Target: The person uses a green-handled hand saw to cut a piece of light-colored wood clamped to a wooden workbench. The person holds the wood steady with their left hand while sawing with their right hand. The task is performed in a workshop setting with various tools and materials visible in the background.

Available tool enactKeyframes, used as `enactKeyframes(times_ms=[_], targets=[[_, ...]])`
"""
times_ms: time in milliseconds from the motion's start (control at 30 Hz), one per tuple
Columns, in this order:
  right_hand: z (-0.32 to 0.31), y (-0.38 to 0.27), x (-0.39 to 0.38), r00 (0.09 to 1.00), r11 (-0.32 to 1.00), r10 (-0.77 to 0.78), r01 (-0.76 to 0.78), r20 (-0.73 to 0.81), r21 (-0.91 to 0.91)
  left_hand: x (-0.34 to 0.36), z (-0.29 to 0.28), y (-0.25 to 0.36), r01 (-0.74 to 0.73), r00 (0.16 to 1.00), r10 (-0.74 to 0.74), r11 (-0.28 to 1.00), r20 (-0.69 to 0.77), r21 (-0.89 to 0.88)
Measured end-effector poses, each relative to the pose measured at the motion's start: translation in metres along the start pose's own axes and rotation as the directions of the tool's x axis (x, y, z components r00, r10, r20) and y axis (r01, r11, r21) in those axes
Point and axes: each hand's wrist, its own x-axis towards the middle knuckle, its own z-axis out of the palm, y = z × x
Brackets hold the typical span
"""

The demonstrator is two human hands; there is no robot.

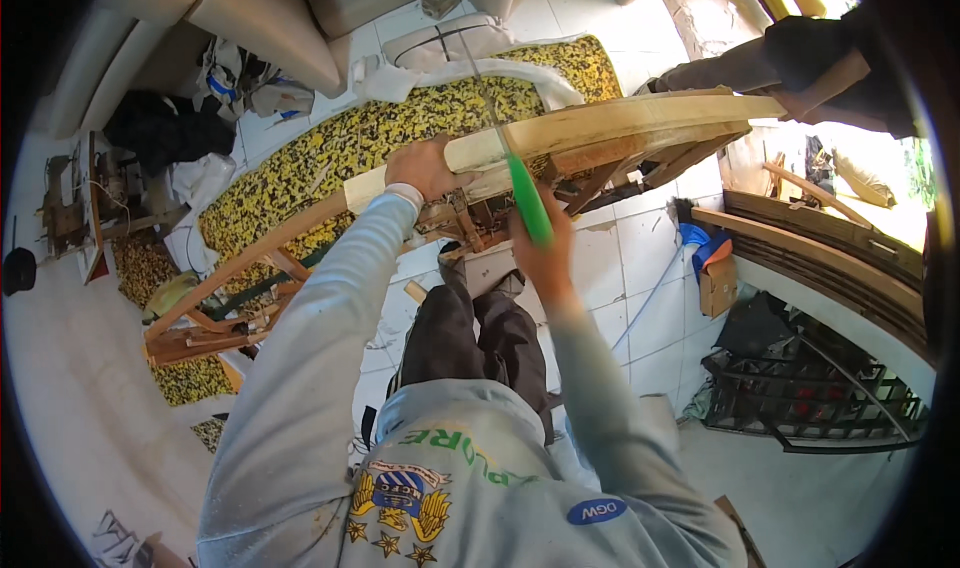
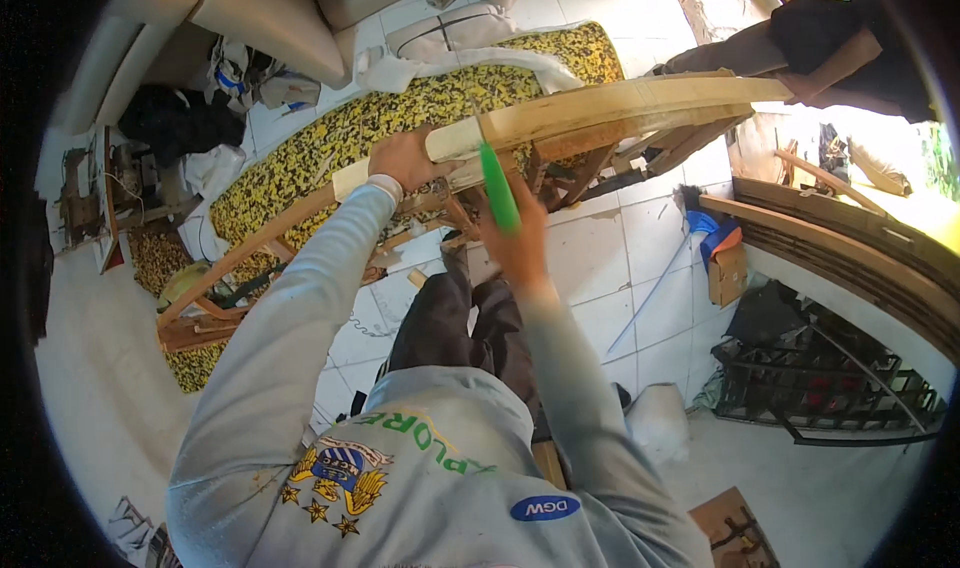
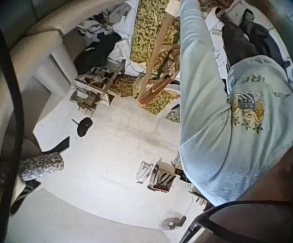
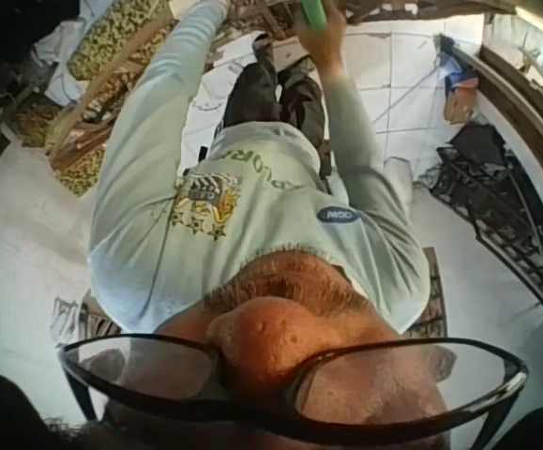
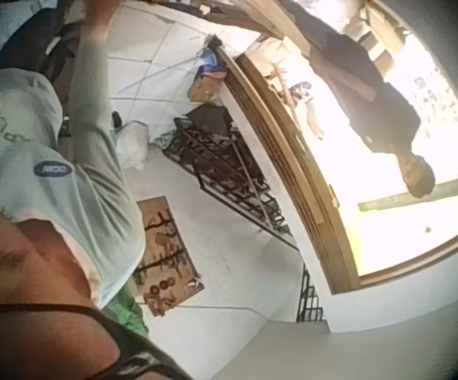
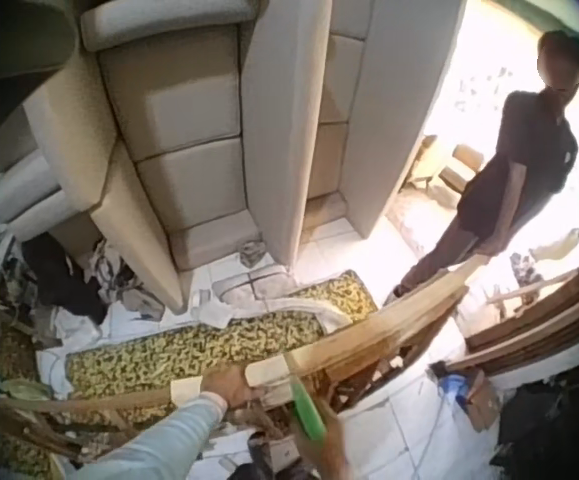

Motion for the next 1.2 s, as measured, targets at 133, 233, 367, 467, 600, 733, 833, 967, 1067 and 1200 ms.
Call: enactKeyframes(times_ms=[133, 233, 367, 467, 600, 733, 833, 967, 1067, 1200], targets=[[0.024, 0.0, 0.073, 0.999, 0.993, -0.047, 0.045, -0.008, -0.113, 0.016, -0.005, -0.006, -0.043, 0.999, 0.043, 0.998, 0.012, 0.037], [-0.05, -0.033, -0.065, 0.969, 0.976, 0.217, -0.212, 0.119, -0.058, -0.006, -0.005, -0.017, 0.036, 0.999, -0.036, 0.999, 0.001, -0.004], [-0.086, -0.059, -0.144, 0.992, 0.989, 0.111, -0.105, 0.052, -0.106, -0.004, -0.001, -0.01, 0.011, 1.0, -0.01, 1.0, -0.026, 0.013], [-0.012, 0.0, -0.038, 1.0, 1.0, -0.006, 0.007, 0.013, -0.013, -0.002, 0.005, -0.005, 0.001, 0.999, 0.0, 1.0, -0.042, 0.009], [0.001, 0.009, 0.032, 0.999, 0.997, 0.041, -0.038, 0.035, -0.068, 0.008, -0.007, 0.007, -0.066, 0.996, 0.068, 0.997, 0.063, -0.033], [-0.055, -0.043, -0.092, 0.992, 0.988, 0.109, -0.101, 0.059, -0.119, -0.004, -0.006, -0.018, 0.041, 0.999, -0.041, 0.999, 0.027, 0.005], [-0.097, -0.07, -0.152, 0.986, 0.985, 0.154, -0.147, 0.068, -0.091, -0.007, -0.011, -0.007, 0.01, 0.999, -0.01, 1.0, 0.034, -0.007], [-0.016, 0.01, -0.045, 1.0, 0.998, 0.019, -0.02, -0.014, -0.057, -0.005, 0.006, -0.01, 0.004, 1.0, -0.004, 1.0, 0.002, -0.007], [0.024, 0.021, 0.042, 0.998, 0.994, -0.054, 0.051, -0.033, -0.097, 0.01, 0.004, -0.002, -0.053, 0.999, 0.053, 0.999, -0.006, 0.012], [-0.025, -0.017, -0.037, 0.999, 0.998, 0.027, -0.025, 0.039, -0.05, 0.006, -0.008, -0.015, -0.007, 1.0, 0.007, 1.0, -0.005, 0.003]])
